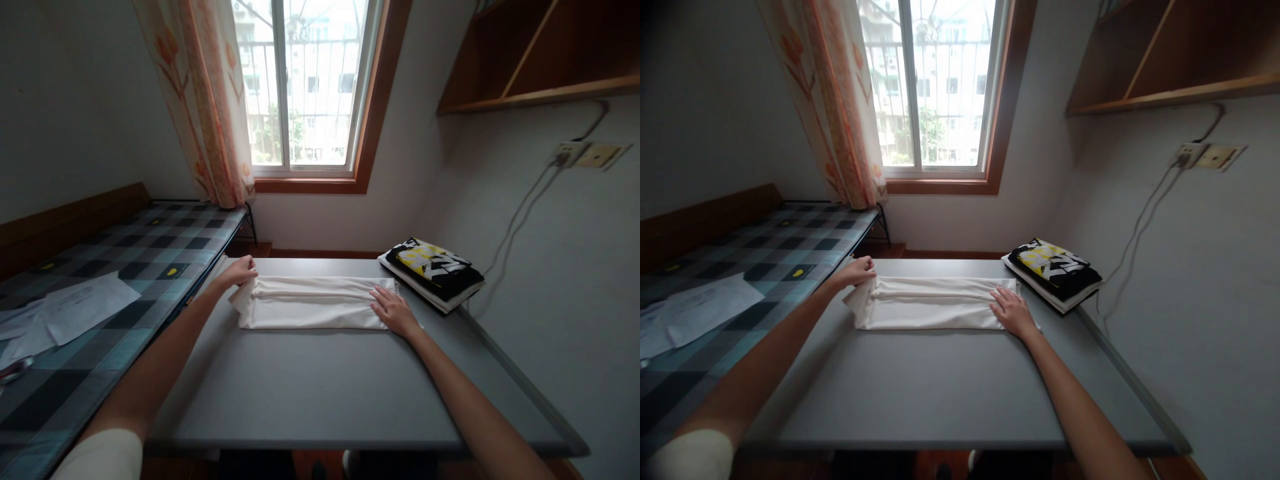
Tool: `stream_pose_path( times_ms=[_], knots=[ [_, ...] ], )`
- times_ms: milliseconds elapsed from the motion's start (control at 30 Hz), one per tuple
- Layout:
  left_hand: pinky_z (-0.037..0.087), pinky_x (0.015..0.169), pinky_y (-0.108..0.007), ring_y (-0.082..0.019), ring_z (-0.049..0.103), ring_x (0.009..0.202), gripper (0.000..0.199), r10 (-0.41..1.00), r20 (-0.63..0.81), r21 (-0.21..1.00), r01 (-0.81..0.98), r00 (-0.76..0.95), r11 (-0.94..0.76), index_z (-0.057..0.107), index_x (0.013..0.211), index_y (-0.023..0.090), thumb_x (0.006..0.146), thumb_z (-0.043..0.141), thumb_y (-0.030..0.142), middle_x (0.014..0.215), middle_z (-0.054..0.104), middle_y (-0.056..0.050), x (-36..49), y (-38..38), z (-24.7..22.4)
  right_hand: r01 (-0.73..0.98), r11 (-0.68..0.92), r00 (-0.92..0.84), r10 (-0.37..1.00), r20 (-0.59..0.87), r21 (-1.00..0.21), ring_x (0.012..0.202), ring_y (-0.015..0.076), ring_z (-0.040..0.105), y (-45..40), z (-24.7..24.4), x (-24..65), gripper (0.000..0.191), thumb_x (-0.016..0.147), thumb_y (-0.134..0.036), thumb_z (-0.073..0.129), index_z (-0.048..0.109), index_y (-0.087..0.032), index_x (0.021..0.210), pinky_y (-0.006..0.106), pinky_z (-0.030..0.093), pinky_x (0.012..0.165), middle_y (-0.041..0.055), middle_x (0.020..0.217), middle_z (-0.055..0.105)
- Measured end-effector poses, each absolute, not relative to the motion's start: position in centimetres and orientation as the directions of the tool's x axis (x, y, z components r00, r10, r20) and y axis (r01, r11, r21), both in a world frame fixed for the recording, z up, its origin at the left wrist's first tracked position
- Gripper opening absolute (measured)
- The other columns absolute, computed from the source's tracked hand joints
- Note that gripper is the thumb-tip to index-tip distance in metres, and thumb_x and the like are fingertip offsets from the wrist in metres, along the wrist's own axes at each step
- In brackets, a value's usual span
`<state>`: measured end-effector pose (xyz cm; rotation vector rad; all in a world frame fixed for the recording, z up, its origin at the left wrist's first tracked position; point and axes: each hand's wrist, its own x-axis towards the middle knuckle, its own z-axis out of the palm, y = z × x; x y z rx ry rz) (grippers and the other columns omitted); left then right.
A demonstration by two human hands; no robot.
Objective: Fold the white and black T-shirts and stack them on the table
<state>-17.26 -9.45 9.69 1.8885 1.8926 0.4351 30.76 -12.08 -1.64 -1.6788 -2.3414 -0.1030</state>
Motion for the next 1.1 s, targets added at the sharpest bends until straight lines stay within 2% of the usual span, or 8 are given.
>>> stream_pose_path(
  times_ms=[133, 200, 267, 433, 633, 800, 933, 1100],
  knots=[
    [0.043, 0.047, -0.022, -0.013, 0.058, 0.057, 0.027, 0.983, -0.068, 0.55, 0.828, 0.17, -0.105, 0.05, 0.098, 0.018, 0.073, 0.06, 0.022, 0.085, 0.061, -0.004, -8.1, -9.1, 8.3, 0.945, 0.314, -0.285, 0.928, 0.241, -0.093, 0.135, 0.0244, 0.038, -12.3, -1.4, 30.6, 0.049, 0.094, -0.046, 0.035, 0.052, -0.026, 0.135, 0.044, 0.031, 0.108, 0.005, 0.148, 0.043],
    [0.045, 0.05, -0.024, -0.013, 0.058, 0.052, 0.038, 0.946, -0.189, 0.547, 0.828, 0.263, -0.121, 0.047, 0.11, 0.019, 0.078, 0.062, 0.032, 0.078, 0.063, -0.003, -4.6, -9.7, 6.8, 0.944, 0.316, -0.285, 0.928, 0.241, -0.097, 0.135, 0.0246, 0.038, -12.4, -1.3, 30.6, 0.049, 0.094, -0.046, 0.035, 0.052, -0.026, 0.135, 0.044, 0.031, 0.108, 0.005, 0.148, 0.042],
    [0.047, 0.058, -0.026, -0.015, 0.061, 0.057, 0.042, 0.939, -0.166, 0.501, 0.846, 0.301, -0.183, 0.047, 0.115, 0.021, 0.08, 0.061, 0.041, 0.077, 0.064, -0.002, -2.9, -10.5, 5.7, 0.941, 0.322, -0.29, 0.925, 0.246, -0.101, 0.134, 0.0247, 0.039, -12.5, -1.3, 30.6, 0.049, 0.094, -0.045, 0.035, 0.052, -0.026, 0.135, 0.044, 0.032, 0.107, 0.0054, 0.147, 0.043],
    [0.045, 0.072, -0.027, -0.02, 0.063, 0.088, 0.026, 0.972, 0.147, 0.335, 0.915, 0.183, -0.223, 0.057, 0.103, 0.022, 0.088, 0.05, 0.042, 0.093, 0.067, -0.005, -4.2, -11.3, 4.8, 0.938, 0.33, -0.292, 0.917, 0.27, -0.107, 0.133, 0.0257, 0.041, -12.3, -1.6, 30.7, 0.048, 0.093, -0.045, 0.036, 0.053, -0.027, 0.134, 0.045, 0.033, 0.106, 0.0058, 0.146, 0.045],
    [0.044, 0.072, -0.03, -0.022, 0.063, 0.08, 0.036, 0.988, 0.059, 0.269, 0.951, 0.145, -0.156, 0.064, 0.084, 0.02, 0.088, 0.048, 0.052, 0.083, 0.067, -0.007, -5.1, -11.9, 3.9, 0.939, 0.327, -0.289, 0.92, 0.266, -0.11, 0.134, 0.026, 0.039, -12.2, -1.8, 30.7, 0.048, 0.093, -0.045, 0.036, 0.053, -0.026, 0.134, 0.045, 0.032, 0.107, 0.0059, 0.147, 0.044],
    [0.032, 0.103, -0.043, -0.029, 0.043, 0.127, 0.045, 0.91, 0.342, 0.161, 0.94, 0.234, -0.302, 0.059, 0.119, 0.021, 0.089, 0.046, 0.052, 0.13, 0.055, -0.013, -4.1, -12.1, 1.7, 0.953, 0.275, -0.242, 0.943, 0.227, -0.128, 0.135, 0.0271, 0.037, -12.3, -0.9, 30.3, 0.044, 0.095, -0.041, 0.034, 0.055, -0.028, 0.132, 0.048, 0.029, 0.108, 0.0032, 0.146, 0.045],
    [0.019, 0.111, -0.05, -0.032, 0.02, 0.142, 0.058, 0.914, 0.276, 0.126, 0.932, 0.297, -0.341, 0.046, 0.138, 0.026, 0.09, 0.037, 0.059, 0.148, 0.041, -0.008, -4.6, -11.5, 0.2, 0.981, 0.143, -0.101, 0.954, 0.284, -0.131, 0.139, 0.0306, 0.027, -11.6, 0.7, 27.7, 0.046, 0.097, -0.041, 0.029, 0.063, -0.024, 0.123, 0.052, 0.019, 0.111, 0.0061, 0.141, 0.051],
    [0.017, 0.113, -0.05, -0.034, 0.022, 0.141, 0.064, 0.926, 0.248, 0.093, 0.945, 0.284, -0.314, 0.041, 0.143, 0.031, 0.089, 0.032, 0.065, 0.15, 0.039, -0.004, -7.1, -11.0, -0.6, 0.956, 0.242, -0.211, 0.96, 0.187, -0.166, 0.142, 0.0271, 0.022, -11.3, 0.9, 22.9, 0.054, 0.098, -0.049, 0.023, 0.043, -0.027, 0.143, 0.048, 0.019, 0.112, 0.0062, 0.153, 0.033]
  ],
)
